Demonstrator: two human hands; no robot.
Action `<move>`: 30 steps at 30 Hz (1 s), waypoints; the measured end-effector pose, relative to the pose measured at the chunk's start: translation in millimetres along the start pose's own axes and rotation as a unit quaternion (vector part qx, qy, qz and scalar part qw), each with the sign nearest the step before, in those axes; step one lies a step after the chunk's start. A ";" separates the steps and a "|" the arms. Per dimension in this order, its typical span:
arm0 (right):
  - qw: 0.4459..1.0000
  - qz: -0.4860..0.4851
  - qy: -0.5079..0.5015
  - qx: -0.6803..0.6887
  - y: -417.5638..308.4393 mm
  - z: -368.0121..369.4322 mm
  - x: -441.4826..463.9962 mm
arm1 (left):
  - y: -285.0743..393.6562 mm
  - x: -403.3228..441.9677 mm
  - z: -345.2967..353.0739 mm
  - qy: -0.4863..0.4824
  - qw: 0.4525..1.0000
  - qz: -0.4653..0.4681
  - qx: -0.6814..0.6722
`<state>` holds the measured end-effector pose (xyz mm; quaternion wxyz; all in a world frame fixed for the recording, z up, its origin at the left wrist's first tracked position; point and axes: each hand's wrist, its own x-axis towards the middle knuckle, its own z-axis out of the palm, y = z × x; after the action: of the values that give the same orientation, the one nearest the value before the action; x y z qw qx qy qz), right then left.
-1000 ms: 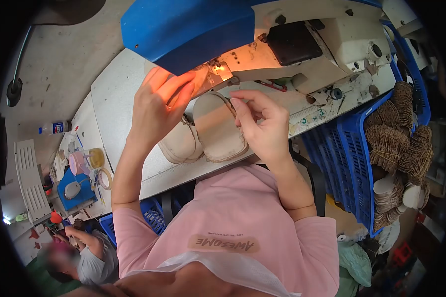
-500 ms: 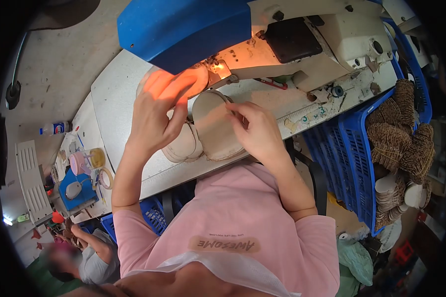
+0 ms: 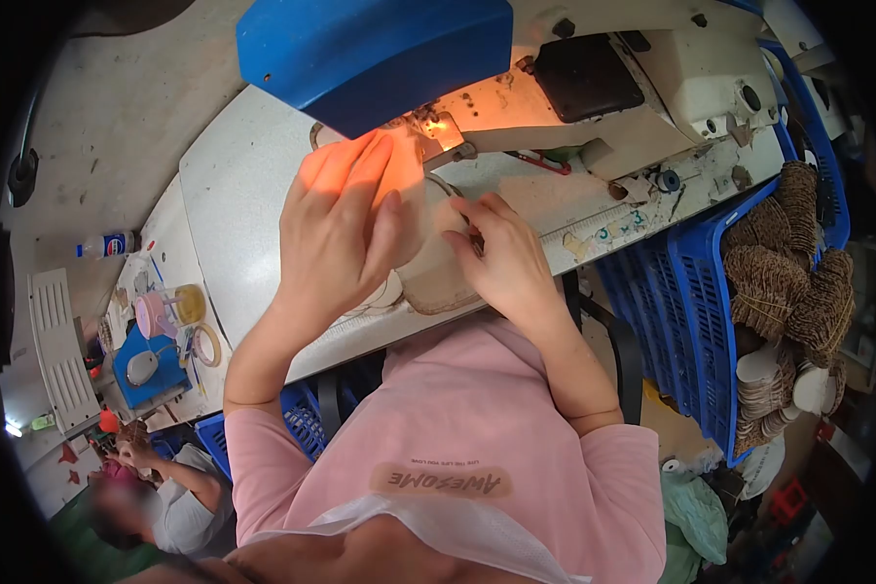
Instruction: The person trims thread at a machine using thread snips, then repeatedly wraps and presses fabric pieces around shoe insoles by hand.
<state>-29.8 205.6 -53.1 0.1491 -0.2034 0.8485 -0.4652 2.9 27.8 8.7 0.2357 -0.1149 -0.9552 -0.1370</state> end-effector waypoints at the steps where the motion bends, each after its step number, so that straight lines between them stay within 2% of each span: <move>1: 1.000 0.006 -0.002 -0.007 -0.5 0.2 0.4 | 1.2 -0.3 0.6 0.002 1.000 0.002 0.012; 4: 0.999 -0.005 0.007 -0.036 4.1 4.5 0.3 | 2.2 2.8 1.4 -0.005 1.000 -0.018 0.013; 7: 0.997 -0.019 0.022 -0.070 1.9 8.1 -1.0 | -5.9 6.5 8.1 0.003 0.995 -0.070 -0.075; 10: 0.994 -0.039 0.035 -0.097 -0.3 9.5 -1.8 | -17.5 5.7 8.9 0.007 0.992 -0.071 -0.100; 13: 0.988 -0.074 0.046 -0.126 -1.0 12.7 -4.8 | -22.2 -7.4 10.7 0.099 0.990 -0.054 -0.080; 17: 0.988 -0.091 0.055 -0.110 -2.6 14.8 -6.4 | -19.5 -42.1 -12.9 0.066 0.988 -0.113 -0.083; 19: 0.995 -0.064 0.038 -0.060 2.4 14.3 -1.8 | -26.8 -74.4 -8.4 0.060 0.983 -0.142 -0.099; 22: 0.999 0.032 -0.018 0.011 -2.9 6.8 9.6 | -38.9 -129.0 22.2 -0.064 0.953 -0.251 -0.160; 23: 0.996 0.075 -0.042 0.034 -5.7 4.3 11.1 | -36.9 -136.1 25.3 -0.088 0.956 -0.253 -0.122; 25: 1.000 -0.021 -0.021 -0.006 2.0 7.6 9.0 | -30.8 -145.8 30.6 -0.135 0.956 -0.255 -0.050; 26: 0.997 -0.069 -0.010 -0.028 4.3 9.0 8.2 | -28.5 -146.3 30.2 -0.130 0.954 -0.263 -0.068; 29: 0.973 -0.185 0.045 -0.133 -0.4 15.1 0.3 | -28.1 -136.9 28.6 -0.061 0.966 -0.239 -0.078; 30: 0.975 -0.185 0.038 -0.117 -2.4 15.4 -1.3 | -28.2 -131.5 26.6 -0.031 0.973 -0.213 -0.086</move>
<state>-21.3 193.8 -59.0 0.0035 -0.3550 0.8500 -0.3893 97.2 -10.5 -83.1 0.1608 0.0672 -0.9491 -0.2624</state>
